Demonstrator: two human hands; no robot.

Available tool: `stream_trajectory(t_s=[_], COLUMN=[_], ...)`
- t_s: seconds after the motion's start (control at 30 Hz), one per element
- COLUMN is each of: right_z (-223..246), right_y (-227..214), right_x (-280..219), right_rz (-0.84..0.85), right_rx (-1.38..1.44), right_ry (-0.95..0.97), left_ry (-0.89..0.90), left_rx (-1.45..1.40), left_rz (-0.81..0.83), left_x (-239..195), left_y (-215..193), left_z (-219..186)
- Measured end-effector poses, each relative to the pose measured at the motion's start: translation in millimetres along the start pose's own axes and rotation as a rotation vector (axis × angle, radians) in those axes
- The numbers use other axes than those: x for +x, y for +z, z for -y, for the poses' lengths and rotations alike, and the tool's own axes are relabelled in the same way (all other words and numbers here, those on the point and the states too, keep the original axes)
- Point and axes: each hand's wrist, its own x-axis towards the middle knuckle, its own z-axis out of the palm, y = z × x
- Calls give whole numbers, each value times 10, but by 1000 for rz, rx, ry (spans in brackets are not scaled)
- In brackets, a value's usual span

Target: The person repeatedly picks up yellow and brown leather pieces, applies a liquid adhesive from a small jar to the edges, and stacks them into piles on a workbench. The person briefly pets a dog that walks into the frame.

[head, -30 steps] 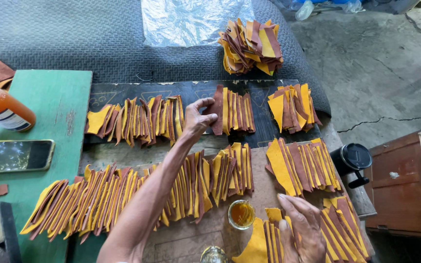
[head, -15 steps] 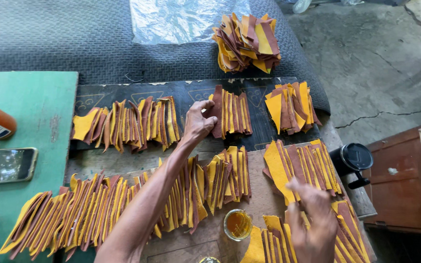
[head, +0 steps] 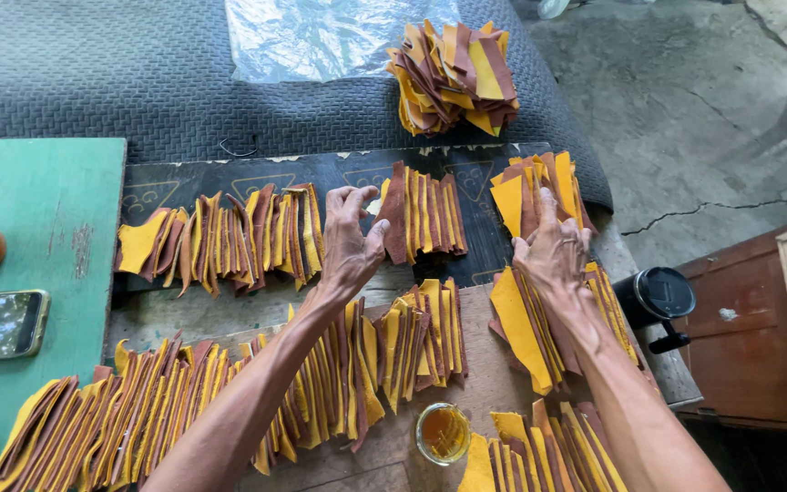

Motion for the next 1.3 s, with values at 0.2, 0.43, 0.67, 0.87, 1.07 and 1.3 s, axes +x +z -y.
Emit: stream_trajectory(t_s=[0.2, 0.43, 0.67, 0.87, 1.07, 1.3], right_z=[8, 368, 944, 1064, 1127, 1272], right_y=[86, -541, -1348, -1534, -1461, -1577], right_x=[38, -210, -1218, -1866, -2144, -2302], right_rz=[18, -50, -46, 129, 428, 167], right_rx=[0, 509, 790, 1218, 1954, 502], right_ry=[45, 160, 84, 18, 141, -275], left_ry=[-51, 87, 822, 1003, 419, -284], left_rx=[2, -31, 117, 52, -302, -668], left_rz=[9, 33, 49, 124, 196, 184], left_x=[-42, -155, -674, -1172, -1819, -2408], left_y=[-133, -199, -339, -740, -876, -1119], left_z=[-85, -336, -1001, -1303, -1474, -1197])
